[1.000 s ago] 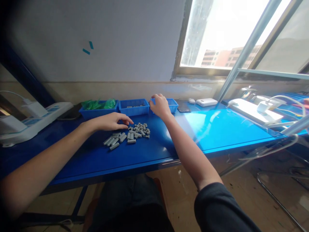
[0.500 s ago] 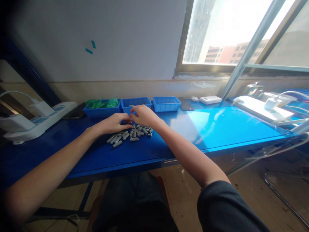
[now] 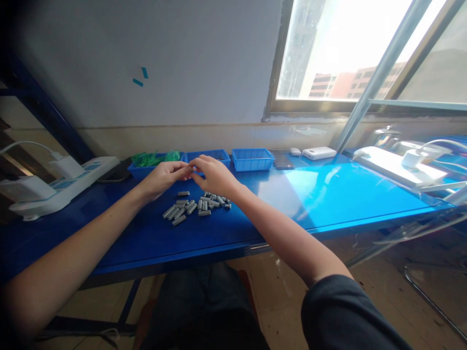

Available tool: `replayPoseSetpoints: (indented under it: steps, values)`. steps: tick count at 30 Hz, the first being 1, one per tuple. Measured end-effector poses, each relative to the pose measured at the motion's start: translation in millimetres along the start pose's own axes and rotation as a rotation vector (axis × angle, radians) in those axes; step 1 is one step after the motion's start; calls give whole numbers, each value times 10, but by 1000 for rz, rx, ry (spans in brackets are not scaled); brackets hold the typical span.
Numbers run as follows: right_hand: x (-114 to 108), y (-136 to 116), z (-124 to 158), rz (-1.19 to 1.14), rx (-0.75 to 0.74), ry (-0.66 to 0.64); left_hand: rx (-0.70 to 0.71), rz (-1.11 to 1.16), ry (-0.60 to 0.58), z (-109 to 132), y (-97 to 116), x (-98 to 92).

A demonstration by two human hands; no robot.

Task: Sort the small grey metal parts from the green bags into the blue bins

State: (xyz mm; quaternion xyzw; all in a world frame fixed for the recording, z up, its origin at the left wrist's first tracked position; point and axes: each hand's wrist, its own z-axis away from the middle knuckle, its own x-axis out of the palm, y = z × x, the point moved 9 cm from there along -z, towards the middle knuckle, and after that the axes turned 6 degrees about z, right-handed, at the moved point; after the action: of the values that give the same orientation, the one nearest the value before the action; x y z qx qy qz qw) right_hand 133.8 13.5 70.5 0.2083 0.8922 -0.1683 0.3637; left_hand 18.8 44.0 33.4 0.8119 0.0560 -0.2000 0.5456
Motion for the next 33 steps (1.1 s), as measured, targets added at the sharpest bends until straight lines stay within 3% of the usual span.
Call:
replayPoseSetpoints:
  steps: [5, 7, 10, 12, 14, 16, 18, 21, 24, 26, 30, 33]
  values:
    - [-246, -26, -26, 57, -26, 108, 0, 64, -8, 14, -10, 86]
    - [-510, 65, -12, 122, 4, 236, 19, -113, -36, 32, 15, 152]
    - [-897, 488, 86, 313, 240, 405, 88, -464, -169, 73, 65, 358]
    - [-929, 885, 158, 464, 453, 309, 144, -590, -249, 101, 96, 488]
    - [-721, 1229, 222, 520, 598, 33, 179, -653, -278, 114, 120, 551]
    - [-447, 1337, 263, 489, 622, -189, 186, -705, -275, 112, 127, 550]
    - [-217, 1182, 221, 403, 543, -273, 168, -753, -250, 99, 112, 494]
    - [33, 695, 94, 235, 358, -289, 123, -717, -142, 53, 91, 321]
    - [137, 224, 9, 101, 166, -232, 71, -492, 14, 8, 75, 111]
    - [121, 32, -9, 60, 66, -151, 41, -260, 57, -5, 53, 49]
    - [15, -15, 1, 42, 35, 14, 0, 162, 89, 5, 50, 56]
    - [-89, 41, -1, 50, 58, 100, 6, 330, 116, 24, 87, 78]
